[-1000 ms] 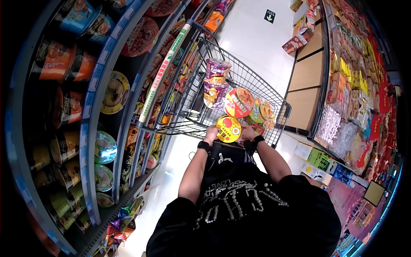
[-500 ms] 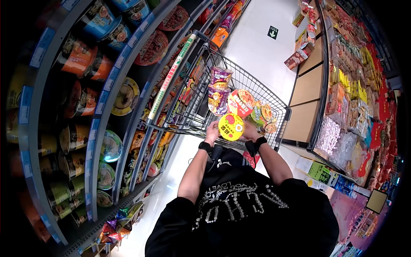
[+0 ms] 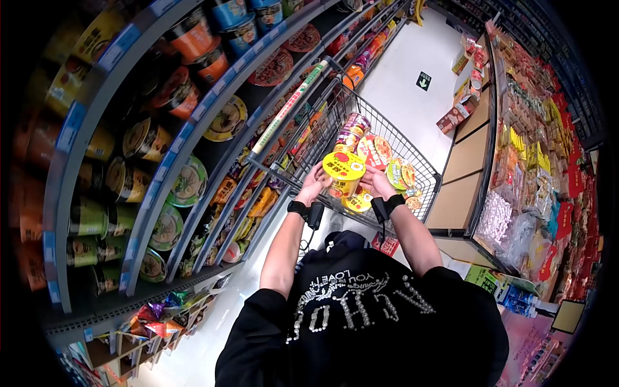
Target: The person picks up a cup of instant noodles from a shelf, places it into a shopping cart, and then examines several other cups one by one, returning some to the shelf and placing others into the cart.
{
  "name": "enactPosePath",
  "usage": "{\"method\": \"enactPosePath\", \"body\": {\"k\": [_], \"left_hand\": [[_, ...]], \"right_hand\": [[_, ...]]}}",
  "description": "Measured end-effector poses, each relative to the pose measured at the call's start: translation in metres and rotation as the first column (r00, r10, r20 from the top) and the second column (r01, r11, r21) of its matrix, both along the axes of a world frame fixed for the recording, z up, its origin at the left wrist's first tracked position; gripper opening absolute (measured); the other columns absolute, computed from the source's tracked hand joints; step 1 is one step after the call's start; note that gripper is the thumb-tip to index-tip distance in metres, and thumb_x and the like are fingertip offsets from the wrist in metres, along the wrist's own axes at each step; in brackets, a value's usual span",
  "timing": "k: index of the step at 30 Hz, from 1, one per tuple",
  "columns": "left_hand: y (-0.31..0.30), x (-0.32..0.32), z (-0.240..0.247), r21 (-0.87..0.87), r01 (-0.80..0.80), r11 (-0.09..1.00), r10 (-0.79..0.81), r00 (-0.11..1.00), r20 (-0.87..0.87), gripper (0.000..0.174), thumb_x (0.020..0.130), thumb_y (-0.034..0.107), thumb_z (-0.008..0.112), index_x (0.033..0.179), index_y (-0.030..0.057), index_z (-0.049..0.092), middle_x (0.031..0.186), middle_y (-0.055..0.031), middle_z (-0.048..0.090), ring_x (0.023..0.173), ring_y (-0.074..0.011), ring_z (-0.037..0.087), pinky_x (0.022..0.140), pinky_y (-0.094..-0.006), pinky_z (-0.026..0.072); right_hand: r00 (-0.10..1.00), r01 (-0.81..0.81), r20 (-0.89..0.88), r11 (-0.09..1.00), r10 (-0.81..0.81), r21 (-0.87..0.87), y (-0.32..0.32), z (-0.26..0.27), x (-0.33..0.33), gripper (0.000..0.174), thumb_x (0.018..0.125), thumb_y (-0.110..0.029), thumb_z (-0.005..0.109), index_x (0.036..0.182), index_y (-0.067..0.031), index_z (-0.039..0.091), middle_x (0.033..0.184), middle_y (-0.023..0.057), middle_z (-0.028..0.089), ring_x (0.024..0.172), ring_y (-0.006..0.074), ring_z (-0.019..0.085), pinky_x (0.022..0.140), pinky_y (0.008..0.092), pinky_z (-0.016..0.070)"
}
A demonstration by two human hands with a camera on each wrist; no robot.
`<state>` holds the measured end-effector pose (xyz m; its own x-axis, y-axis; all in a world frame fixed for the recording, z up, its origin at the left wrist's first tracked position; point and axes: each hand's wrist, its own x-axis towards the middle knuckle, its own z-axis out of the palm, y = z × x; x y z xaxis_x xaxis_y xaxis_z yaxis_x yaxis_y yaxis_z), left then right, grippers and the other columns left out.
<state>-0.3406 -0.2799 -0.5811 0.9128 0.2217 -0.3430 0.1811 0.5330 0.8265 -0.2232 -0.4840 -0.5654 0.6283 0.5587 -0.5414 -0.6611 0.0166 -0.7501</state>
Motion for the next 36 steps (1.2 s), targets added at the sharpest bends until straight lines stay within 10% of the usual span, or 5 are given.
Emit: {"method": "enactPosePath", "body": {"k": [7, 9, 14, 22, 36], "left_hand": [[-0.016, -0.048, 0.065, 0.002, -0.282, 0.959, 0.282, 0.957, -0.064, 0.065, 0.084, 0.018, 0.063, 0.138, 0.0081, 0.029, 0.129, -0.0118, 0.044, 0.114, -0.0194, 0.048, 0.093, -0.0302, 0.0411], [-0.023, -0.061, 0.056, -0.121, -0.318, 0.94, 0.325, 0.945, 0.045, 0.062, 0.084, 0.032, 0.062, 0.137, 0.0195, 0.032, 0.121, -0.0028, 0.05, 0.114, -0.0182, 0.044, 0.088, -0.0457, 0.0373], [-0.034, -0.103, 0.036, -0.196, -0.37, 0.908, 0.384, 0.922, 0.037, 0.045, 0.088, 0.018, 0.056, 0.131, 0.012, 0.043, 0.115, -0.0037, 0.054, 0.103, -0.0135, 0.049, 0.071, -0.0348, 0.0471], [-0.044, -0.151, 0.027, -0.321, -0.408, 0.855, 0.438, 0.898, 0.025, 0.044, 0.088, 0.014, 0.056, 0.131, 0.0119, 0.045, 0.11, 0.0003, 0.057, 0.097, -0.0103, 0.052, 0.08, -0.0376, 0.0433], [-0.025, -0.184, 0.033, -0.268, -0.472, 0.84, 0.506, 0.859, 0.075, 0.047, 0.088, 0.014, 0.057, 0.133, 0.0112, 0.042, 0.114, 0.0002, 0.057, 0.104, -0.0107, 0.051, 0.085, -0.0389, 0.0412]], "right_hand": [[0.999, 0.029, -0.028, 0.996, -0.026, 0.086, 0.028, 0.045, -0.054, 0.044, 0.093, -0.021, 0.043, 0.135, -0.0146, 0.033, 0.125, -0.0015, 0.048, 0.102, 0.016, 0.051, 0.085, 0.0428, 0.0427], [0.997, 0.055, -0.053, 0.992, -0.049, 0.11, 0.031, 0.042, -0.068, 0.047, 0.093, -0.025, 0.045, 0.137, -0.0183, 0.03, 0.125, -0.0033, 0.046, 0.098, 0.017, 0.051, 0.08, 0.0447, 0.0451], [0.989, 0.121, -0.108, 0.98, -0.105, 0.155, 0.034, 0.044, -0.102, 0.047, 0.088, -0.049, 0.049, 0.12, -0.0145, 0.05, 0.108, 0.0019, 0.059, 0.097, 0.0174, 0.056, 0.079, 0.0364, 0.0485], [0.994, -0.041, -0.097, 0.988, 0.056, 0.148, 0.039, 0.034, -0.133, 0.049, 0.086, -0.057, 0.044, 0.118, -0.0205, 0.051, 0.115, -0.0002, 0.056, 0.106, 0.0171, 0.049, 0.089, 0.0454, 0.034], [0.984, -0.072, -0.132, 0.937, 0.123, 0.341, 0.072, 0.046, -0.162, 0.045, 0.092, -0.044, 0.041, 0.121, -0.01, 0.048, 0.116, 0.0062, 0.057, 0.106, 0.0217, 0.055, 0.09, 0.0386, 0.0432]]}}
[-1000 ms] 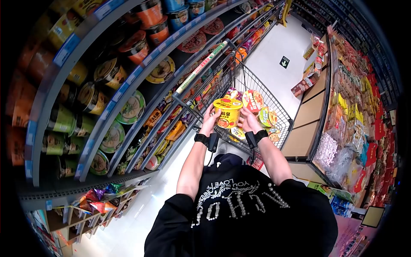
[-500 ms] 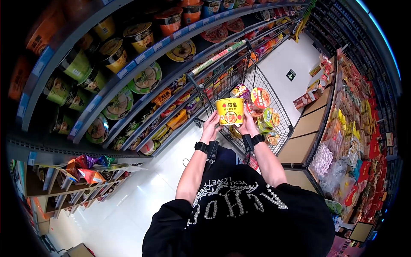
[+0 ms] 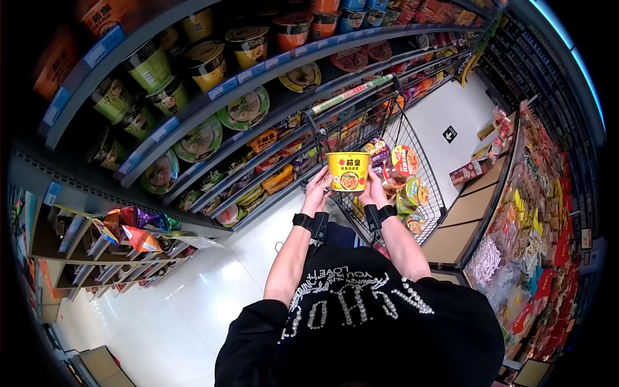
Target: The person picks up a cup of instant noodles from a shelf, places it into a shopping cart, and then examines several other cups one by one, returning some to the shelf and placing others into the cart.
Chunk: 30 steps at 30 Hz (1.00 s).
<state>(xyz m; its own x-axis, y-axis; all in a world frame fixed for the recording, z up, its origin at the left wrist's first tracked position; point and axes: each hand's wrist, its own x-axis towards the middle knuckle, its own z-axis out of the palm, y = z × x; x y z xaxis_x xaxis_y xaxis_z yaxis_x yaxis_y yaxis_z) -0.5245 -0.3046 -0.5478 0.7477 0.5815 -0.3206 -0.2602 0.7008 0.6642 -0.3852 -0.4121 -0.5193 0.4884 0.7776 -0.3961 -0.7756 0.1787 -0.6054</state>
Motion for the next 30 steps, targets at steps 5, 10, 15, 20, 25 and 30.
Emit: {"method": "enactPosePath", "body": {"k": [5, 10, 15, 20, 25, 30], "left_hand": [[0.001, -0.005, 0.005, -0.013, -0.022, 1.0, 0.022, 1.0, -0.003, 0.047, 0.087, 0.012, 0.057, 0.132, 0.0107, 0.044, 0.114, 0.0001, 0.056, 0.104, -0.0114, 0.051, 0.086, -0.0376, 0.0407], [0.0, -0.008, 0.003, -0.003, -0.029, 1.0, 0.029, 1.0, -0.001, 0.048, 0.087, 0.012, 0.058, 0.132, 0.0107, 0.043, 0.114, 0.0004, 0.056, 0.103, -0.0113, 0.051, 0.086, -0.0372, 0.0405], [-0.001, -0.009, 0.0, 0.008, -0.027, 1.0, 0.027, 1.0, -0.006, 0.048, 0.087, 0.012, 0.058, 0.132, 0.0109, 0.044, 0.113, 0.0004, 0.056, 0.103, -0.0112, 0.051, 0.086, -0.0371, 0.0402], [-0.003, -0.004, -0.003, -0.018, -0.054, 0.998, 0.053, 0.997, -0.048, 0.047, 0.087, 0.013, 0.058, 0.131, 0.0115, 0.045, 0.111, -0.0001, 0.057, 0.101, -0.0116, 0.052, 0.084, -0.0384, 0.0405], [0.025, 0.022, 0.026, 0.128, -0.038, 0.991, 0.045, 0.998, -0.048, 0.053, 0.084, 0.016, 0.064, 0.132, 0.0098, 0.043, 0.117, -0.0001, 0.055, 0.101, -0.012, 0.052, 0.083, -0.0345, 0.0422], [0.086, 0.055, 0.118, 0.407, -0.02, 0.913, 0.011, 1.0, 0.024, 0.055, 0.085, 0.013, 0.063, 0.134, 0.0054, 0.039, 0.114, -0.0036, 0.057, 0.093, -0.0105, 0.056, 0.076, -0.0244, 0.046]], "right_hand": [[0.999, -0.024, 0.025, 1.0, 0.024, 0.02, 0.005, -0.004, -0.001, 0.045, 0.092, -0.044, 0.041, 0.12, -0.0106, 0.049, 0.115, 0.0051, 0.057, 0.105, 0.0201, 0.055, 0.09, 0.0373, 0.0428], [0.999, -0.035, -0.027, 0.999, 0.034, -0.012, 0.004, -0.001, -0.003, 0.042, 0.092, -0.041, 0.043, 0.117, -0.0088, 0.051, 0.114, 0.0069, 0.058, 0.105, 0.0215, 0.055, 0.091, 0.0385, 0.0423], [0.999, -0.033, -0.044, 0.999, 0.031, -0.028, 0.003, -0.002, -0.005, 0.041, 0.092, -0.041, 0.042, 0.117, -0.0092, 0.051, 0.115, 0.0066, 0.058, 0.105, 0.0214, 0.055, 0.092, 0.0392, 0.0418], [0.999, -0.01, -0.044, 0.999, 0.008, -0.042, 0.004, -0.007, -0.001, 0.041, 0.092, -0.041, 0.042, 0.116, -0.0091, 0.051, 0.115, 0.0068, 0.058, 0.106, 0.0217, 0.055, 0.092, 0.0394, 0.0417], [0.996, -0.086, -0.002, 0.996, 0.086, 0.008, 0.031, 0.009, 0.03, 0.043, 0.092, -0.042, 0.042, 0.117, -0.0083, 0.051, 0.114, 0.0082, 0.058, 0.104, 0.023, 0.055, 0.091, 0.0412, 0.0429], [0.99, -0.062, 0.136, 0.974, 0.032, 0.219, 0.086, 0.099, 0.059, 0.041, 0.095, -0.038, 0.04, 0.12, -0.0067, 0.048, 0.119, 0.0084, 0.054, 0.107, 0.0222, 0.053, 0.092, 0.0374, 0.0429]]}}
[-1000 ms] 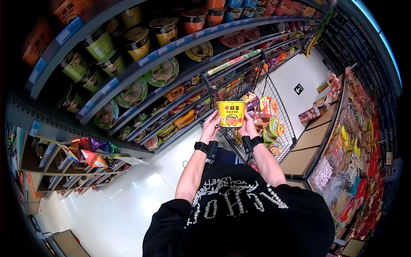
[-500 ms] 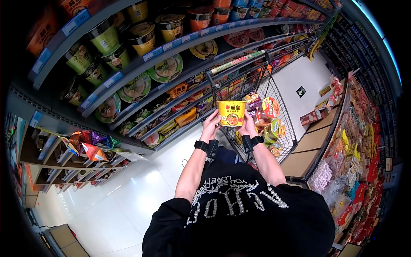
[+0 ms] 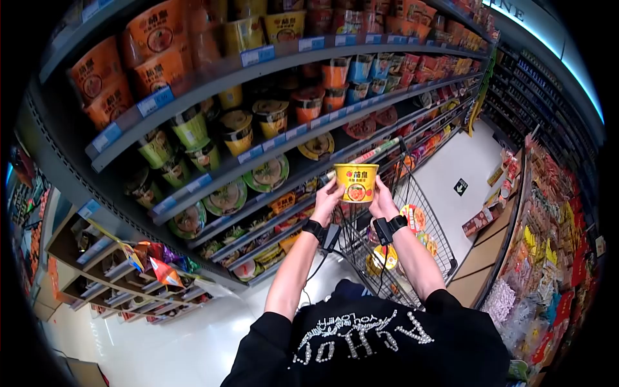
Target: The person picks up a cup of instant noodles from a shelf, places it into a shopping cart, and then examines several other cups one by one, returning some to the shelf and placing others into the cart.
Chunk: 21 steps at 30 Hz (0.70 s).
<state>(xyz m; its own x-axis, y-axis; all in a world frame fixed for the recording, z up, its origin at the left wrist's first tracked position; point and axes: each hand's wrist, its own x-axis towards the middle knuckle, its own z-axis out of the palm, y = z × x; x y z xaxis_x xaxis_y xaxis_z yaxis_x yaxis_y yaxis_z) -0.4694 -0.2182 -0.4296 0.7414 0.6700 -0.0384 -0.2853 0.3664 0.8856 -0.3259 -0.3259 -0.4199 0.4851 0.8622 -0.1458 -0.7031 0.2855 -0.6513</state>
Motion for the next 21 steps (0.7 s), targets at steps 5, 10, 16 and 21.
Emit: {"method": "enactPosePath", "body": {"k": [5, 10, 16, 21], "left_hand": [[0.04, 0.016, 0.143, 0.518, -0.071, 0.852, 0.029, 0.996, 0.089, 0.063, 0.076, 0.014, 0.072, 0.129, -0.0017, 0.042, 0.112, -0.0071, 0.059, 0.097, -0.0115, 0.055, 0.086, -0.0248, 0.0436], [0.057, 0.001, 0.261, 0.658, -0.135, 0.74, -0.027, 0.973, 0.229, 0.072, 0.078, 0.016, 0.07, 0.138, 0.0078, 0.03, 0.122, -0.0067, 0.052, 0.111, -0.0148, 0.049, 0.095, -0.029, 0.0388], [0.11, -0.033, 0.359, 0.783, -0.479, 0.396, 0.298, 0.874, 0.384, 0.092, 0.073, 0.023, 0.075, 0.143, 0.0094, 0.016, 0.113, -0.0141, 0.058, 0.101, -0.0186, 0.057, 0.087, -0.0297, 0.046], [0.165, -0.069, 0.394, 0.849, -0.514, 0.123, 0.45, 0.791, 0.414, 0.087, 0.074, 0.021, 0.07, 0.143, 0.0165, 0.019, 0.115, -0.0176, 0.058, 0.101, -0.0235, 0.059, 0.088, -0.0325, 0.046]], "right_hand": [[0.966, -0.025, 0.256, 0.974, -0.034, 0.226, 0.036, 0.126, 0.005, 0.042, 0.095, -0.04, 0.041, 0.121, -0.0074, 0.046, 0.121, 0.0055, 0.053, 0.111, 0.0178, 0.05, 0.094, 0.0344, 0.0403], [0.835, -0.033, 0.515, 0.917, -0.193, 0.398, 0.07, 0.238, -0.01, 0.051, 0.087, -0.025, 0.059, 0.128, -0.0062, 0.034, 0.12, 0.0062, 0.048, 0.11, 0.018, 0.049, 0.093, 0.0327, 0.0401], [0.524, -0.132, 0.791, 0.887, -0.317, 0.442, 0.147, 0.352, -0.039, 0.064, 0.077, -0.019, 0.071, 0.126, -0.0049, 0.032, 0.117, 0.0087, 0.049, 0.107, 0.0167, 0.05, 0.089, 0.0293, 0.043], [0.42, -0.145, 0.814, 0.855, -0.402, 0.498, 0.205, 0.394, -0.065, 0.103, 0.071, -0.012, 0.076, 0.141, -0.0051, 0.001, 0.123, 0.0136, 0.047, 0.11, 0.0194, 0.049, 0.088, 0.0306, 0.045]]}}
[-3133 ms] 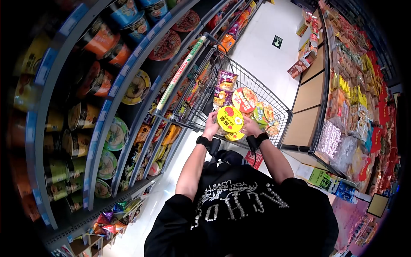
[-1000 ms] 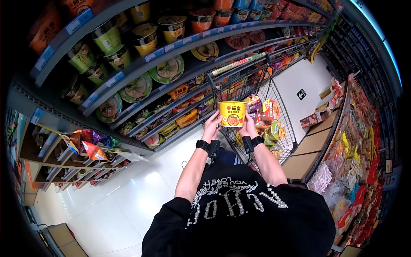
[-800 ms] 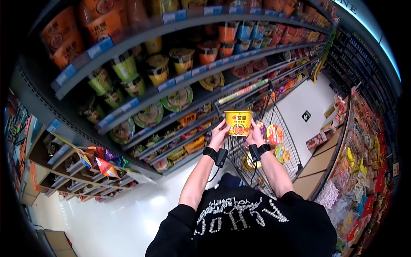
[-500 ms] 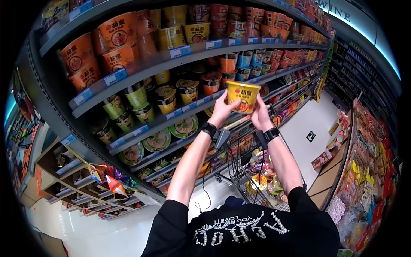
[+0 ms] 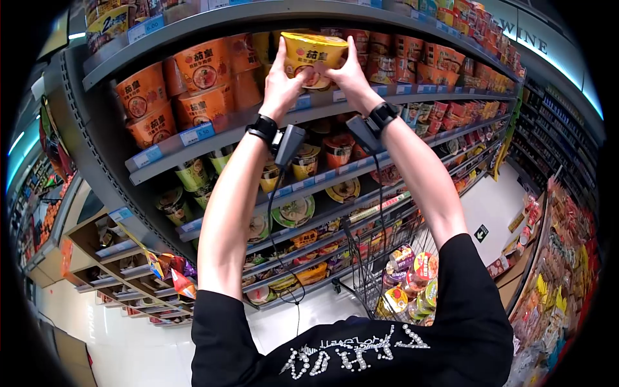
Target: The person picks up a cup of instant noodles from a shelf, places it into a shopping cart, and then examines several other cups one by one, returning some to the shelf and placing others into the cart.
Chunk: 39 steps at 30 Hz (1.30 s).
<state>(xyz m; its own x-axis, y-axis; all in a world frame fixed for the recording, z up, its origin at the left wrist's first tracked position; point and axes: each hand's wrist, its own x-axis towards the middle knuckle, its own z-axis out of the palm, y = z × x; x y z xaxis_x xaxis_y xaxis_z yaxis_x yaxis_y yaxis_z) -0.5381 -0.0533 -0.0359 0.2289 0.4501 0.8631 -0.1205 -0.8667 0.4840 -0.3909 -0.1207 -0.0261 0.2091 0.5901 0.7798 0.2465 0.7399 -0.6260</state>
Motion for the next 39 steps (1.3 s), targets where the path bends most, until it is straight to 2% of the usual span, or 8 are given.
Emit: {"method": "enactPosePath", "body": {"k": [1, 12, 14, 15, 18, 24, 34, 39], "left_hand": [[0.006, -0.008, 0.002, -0.015, -0.065, 0.998, 0.065, 0.997, -0.043, 0.084, 0.075, 0.021, 0.068, 0.143, 0.0167, 0.019, 0.116, -0.0184, 0.057, 0.104, -0.025, 0.058, 0.089, -0.0331, 0.0459], [0.049, -0.06, -0.012, -0.121, -0.211, 0.97, 0.178, 0.954, -0.242, 0.068, 0.076, 0.013, 0.062, 0.137, 0.007, 0.032, 0.11, -0.0183, 0.061, 0.103, -0.0264, 0.058, 0.088, -0.0317, 0.0445], [0.03, -0.066, 0.0, -0.22, -0.349, 0.911, 0.194, 0.833, -0.519, 0.045, 0.076, 0.021, 0.06, 0.117, 0.0017, 0.056, 0.095, -0.0184, 0.066, 0.094, -0.028, 0.062, 0.085, -0.0329, 0.0459], [0.036, -0.065, -0.006, -0.157, -0.315, 0.936, 0.191, 0.828, -0.527, 0.038, 0.077, 0.033, 0.056, 0.087, -0.0014, 0.067, 0.083, -0.0192, 0.066, 0.086, -0.0298, 0.064, 0.082, -0.0356, 0.0469], [0.049, -0.058, -0.01, -0.139, -0.411, 0.901, 0.273, 0.785, -0.556, 0.044, 0.079, 0.037, 0.053, 0.077, -0.0043, 0.067, 0.077, -0.0167, 0.066, 0.08, -0.0251, 0.063, 0.076, -0.0339, 0.0459], [0.027, -0.071, 0.002, -0.226, -0.352, 0.908, 0.176, 0.812, -0.557, 0.067, 0.079, 0.046, 0.055, 0.107, -0.0139, 0.049, 0.103, -0.0277, 0.058, 0.098, -0.0308, 0.057, 0.084, -0.0355, 0.0424], [0.031, -0.064, -0.016, -0.08, -0.546, 0.834, 0.408, 0.707, -0.577, 0.049, 0.08, 0.038, 0.053, 0.105, -0.0049, 0.056, 0.096, -0.0261, 0.062, 0.095, -0.0362, 0.059, 0.082, -0.0395, 0.0449], [-0.013, -0.046, -0.064, 0.207, -0.624, 0.753, 0.653, 0.748, -0.119, 0.034, 0.077, 0.02, 0.056, 0.103, -0.0007, 0.058, 0.102, -0.0183, 0.061, 0.103, -0.0349, 0.054, 0.091, -0.0409, 0.0408]], "right_hand": [[0.997, 0.05, 0.063, 0.993, -0.044, -0.105, 0.002, 0.005, -0.007, 0.108, 0.073, -0.004, 0.071, 0.142, -0.0099, -0.012, 0.126, 0.0163, 0.045, 0.107, 0.0211, 0.051, 0.089, 0.0337, 0.0439], [0.99, 0.125, 0.103, 0.956, -0.101, -0.264, 0.062, -0.015, -0.029, 0.067, 0.08, -0.025, 0.067, 0.131, 0.0042, 0.035, 0.125, 0.0209, 0.048, 0.114, 0.0245, 0.049, 0.096, 0.0317, 0.0385], [0.991, 0.126, 0.066, 0.966, -0.114, -0.227, 0.06, -0.016, -0.033, 0.066, 0.08, -0.033, 0.066, 0.128, 0.0051, 0.04, 0.118, 0.02, 0.054, 0.109, 0.024, 0.053, 0.092, 0.0325, 0.0413], [0.987, 0.144, 0.098, 0.961, -0.124, -0.237, 0.058, -0.014, -0.033, 0.065, 0.08, -0.034, 0.066, 0.126, 0.0051, 0.042, 0.116, 0.0197, 0.055, 0.108, 0.0239, 0.054, 0.092, 0.0325, 0.0418], [0.961, 0.244, 0.189, 0.945, -0.204, -0.22, 0.06, -0.019, -0.031, 0.062, 0.079, -0.037, 0.066, 0.121, 0.0051, 0.047, 0.112, 0.0193, 0.057, 0.105, 0.0237, 0.056, 0.09, 0.0328, 0.043], [0.929, 0.345, 0.189, 0.928, -0.317, -0.138, 0.053, -0.022, -0.026, 0.058, 0.077, -0.043, 0.068, 0.107, 0.0046, 0.054, 0.098, 0.0161, 0.063, 0.093, 0.022, 0.061, 0.08, 0.0317, 0.0481], [0.934, 0.295, 0.25, 0.946, -0.255, -0.137, 0.067, -0.035, -0.01, 0.056, 0.086, -0.036, 0.058, 0.124, 0.0044, 0.047, 0.113, 0.0161, 0.06, 0.104, 0.02, 0.057, 0.09, 0.0289, 0.0421], [0.803, 0.54, 0.28, 0.841, -0.526, 0.03, 0.03, -0.083, -0.026, 0.052, 0.084, -0.025, 0.053, 0.128, 0.0014, 0.043, 0.131, 0.0229, 0.043, 0.127, 0.0349, 0.035, 0.104, 0.0378, 0.0292]]}}
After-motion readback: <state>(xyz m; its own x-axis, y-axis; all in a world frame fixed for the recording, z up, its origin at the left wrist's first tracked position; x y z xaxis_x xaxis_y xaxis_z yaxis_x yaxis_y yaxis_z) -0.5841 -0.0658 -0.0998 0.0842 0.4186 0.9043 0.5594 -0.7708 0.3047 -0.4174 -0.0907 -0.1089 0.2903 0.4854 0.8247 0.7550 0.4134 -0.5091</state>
